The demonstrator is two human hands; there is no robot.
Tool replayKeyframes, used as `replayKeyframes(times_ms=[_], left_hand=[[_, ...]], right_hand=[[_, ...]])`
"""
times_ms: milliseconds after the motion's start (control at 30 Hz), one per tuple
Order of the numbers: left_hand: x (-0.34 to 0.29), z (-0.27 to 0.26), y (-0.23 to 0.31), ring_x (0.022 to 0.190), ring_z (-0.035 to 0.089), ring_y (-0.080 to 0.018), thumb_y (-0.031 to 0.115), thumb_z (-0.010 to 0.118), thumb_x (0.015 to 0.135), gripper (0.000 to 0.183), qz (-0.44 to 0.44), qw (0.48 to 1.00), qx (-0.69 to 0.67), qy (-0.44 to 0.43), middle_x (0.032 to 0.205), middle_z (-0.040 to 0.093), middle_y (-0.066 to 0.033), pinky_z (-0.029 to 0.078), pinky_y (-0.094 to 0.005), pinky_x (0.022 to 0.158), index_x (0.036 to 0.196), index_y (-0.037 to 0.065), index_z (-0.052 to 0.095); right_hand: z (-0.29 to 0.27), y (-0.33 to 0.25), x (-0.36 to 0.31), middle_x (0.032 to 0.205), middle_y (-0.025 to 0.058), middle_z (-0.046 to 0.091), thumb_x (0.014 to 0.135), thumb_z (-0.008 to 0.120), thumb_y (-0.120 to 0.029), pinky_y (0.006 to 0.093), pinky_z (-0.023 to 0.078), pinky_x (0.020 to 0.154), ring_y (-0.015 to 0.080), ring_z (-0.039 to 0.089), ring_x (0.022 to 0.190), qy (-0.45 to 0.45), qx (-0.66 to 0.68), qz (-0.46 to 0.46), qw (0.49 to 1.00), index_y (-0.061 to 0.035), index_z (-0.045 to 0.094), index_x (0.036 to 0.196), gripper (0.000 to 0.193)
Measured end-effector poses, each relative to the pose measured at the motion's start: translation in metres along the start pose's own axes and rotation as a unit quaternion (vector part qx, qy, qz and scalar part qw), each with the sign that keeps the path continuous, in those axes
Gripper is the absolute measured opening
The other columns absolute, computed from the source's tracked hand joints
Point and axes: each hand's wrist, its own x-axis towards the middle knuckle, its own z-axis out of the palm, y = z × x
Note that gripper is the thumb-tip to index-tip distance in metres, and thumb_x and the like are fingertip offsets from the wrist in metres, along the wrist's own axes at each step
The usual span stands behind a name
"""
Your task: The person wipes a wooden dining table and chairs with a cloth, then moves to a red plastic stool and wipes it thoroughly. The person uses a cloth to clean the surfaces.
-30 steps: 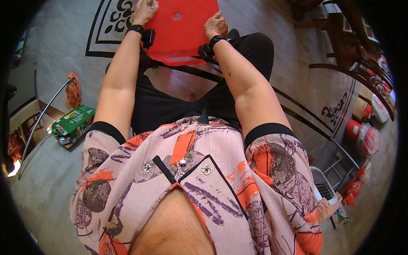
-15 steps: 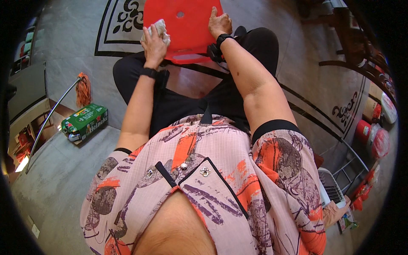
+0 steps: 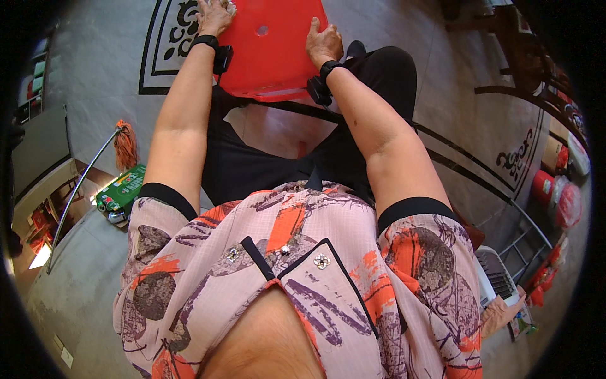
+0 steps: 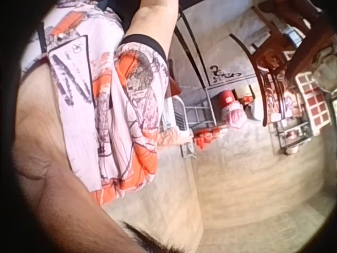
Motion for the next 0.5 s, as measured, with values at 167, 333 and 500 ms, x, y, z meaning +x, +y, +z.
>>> replayKeyframes(times_ms=[167,333,500], left_hand=[[-0.051,-0.024,0.027,0.135,0.039,-0.0506,0.042,0.054,0.096,0.064,0.064,0.996,-0.002,0.054,0.146,0.041,-0.0304,0.030,-0.0569,0.113,0.145,0.004,0.039],[-0.176,-0.068,0.086,0.139,0.034,-0.0505,0.028,0.059,0.092,0.061,0.089,0.994,-0.056,-0.014,0.149,0.042,-0.0268,0.026,-0.0549,0.117,0.146,0.002,0.044],[-0.224,-0.091,0.107,0.138,0.035,-0.0509,0.015,0.058,0.090,0.057,0.117,0.985,-0.110,-0.068,0.149,0.042,-0.0258,0.027,-0.0553,0.116,0.143,-0.002,0.046]], right_hand=[[0.003,0.000,0.000,0.120,0.0275,0.064,0.097,0.036,-0.066,0.0545,0.049,0.094,0.0462,0.061,0.112,-0.011,-0.002,0.007,1.000,-0.0004,0.059,0.125,0.075],[0.012,0.001,0.007,0.121,0.0253,0.063,0.097,0.042,-0.063,0.0541,0.049,0.095,0.0440,0.062,0.112,-0.018,0.006,0.033,0.999,-0.0010,0.060,0.122,0.069],[0.015,0.001,0.008,0.124,0.0251,0.062,0.096,0.043,-0.064,0.0527,0.048,0.097,0.0429,0.061,0.114,-0.021,0.009,0.039,0.999,-0.0026,0.059,0.125,0.070]])
